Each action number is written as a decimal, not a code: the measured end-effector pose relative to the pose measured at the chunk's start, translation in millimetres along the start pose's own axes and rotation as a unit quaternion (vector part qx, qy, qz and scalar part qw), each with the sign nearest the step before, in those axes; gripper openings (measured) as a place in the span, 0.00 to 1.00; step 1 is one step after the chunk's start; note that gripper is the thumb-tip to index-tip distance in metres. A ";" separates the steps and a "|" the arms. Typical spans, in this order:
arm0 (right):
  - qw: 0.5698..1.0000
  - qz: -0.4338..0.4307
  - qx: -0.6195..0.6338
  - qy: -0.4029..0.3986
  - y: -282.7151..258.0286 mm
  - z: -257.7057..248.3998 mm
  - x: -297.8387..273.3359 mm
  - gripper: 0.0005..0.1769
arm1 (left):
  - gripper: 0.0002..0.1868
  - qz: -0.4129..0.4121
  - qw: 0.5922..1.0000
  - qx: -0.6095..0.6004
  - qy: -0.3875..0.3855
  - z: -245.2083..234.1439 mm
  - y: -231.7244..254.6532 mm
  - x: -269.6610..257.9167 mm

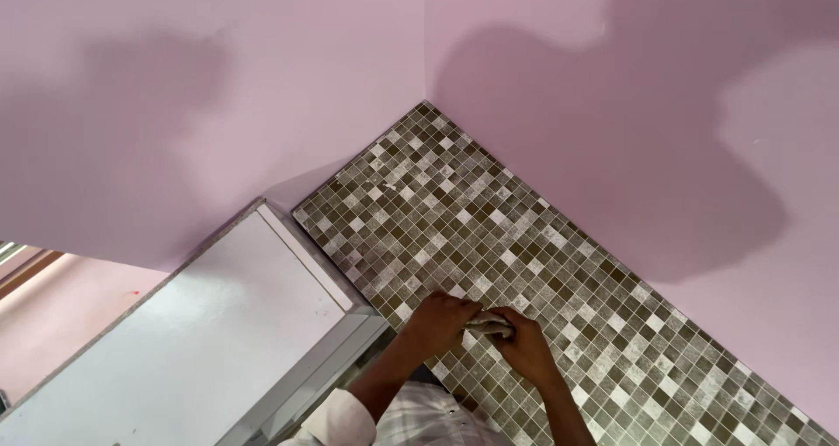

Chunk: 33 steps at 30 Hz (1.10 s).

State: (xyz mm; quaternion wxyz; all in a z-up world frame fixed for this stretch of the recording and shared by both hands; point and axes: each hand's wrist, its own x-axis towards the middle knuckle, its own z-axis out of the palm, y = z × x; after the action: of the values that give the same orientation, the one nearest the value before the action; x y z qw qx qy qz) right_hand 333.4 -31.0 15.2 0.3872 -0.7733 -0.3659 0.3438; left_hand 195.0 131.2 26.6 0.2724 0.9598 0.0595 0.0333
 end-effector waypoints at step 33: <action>0.918 -0.141 -0.369 0.031 -21.2 90.4 398.8 0.53 | 0.58 -0.189 0.980 0.060 -0.016 -18.0 -335.2 190.8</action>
State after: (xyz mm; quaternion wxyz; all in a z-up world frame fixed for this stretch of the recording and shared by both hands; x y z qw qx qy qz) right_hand 451.1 341.4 -107.7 0.1302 -0.8121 -0.5597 0.1017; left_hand 350.1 448.8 -128.6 0.2166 0.9462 0.2373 -0.0377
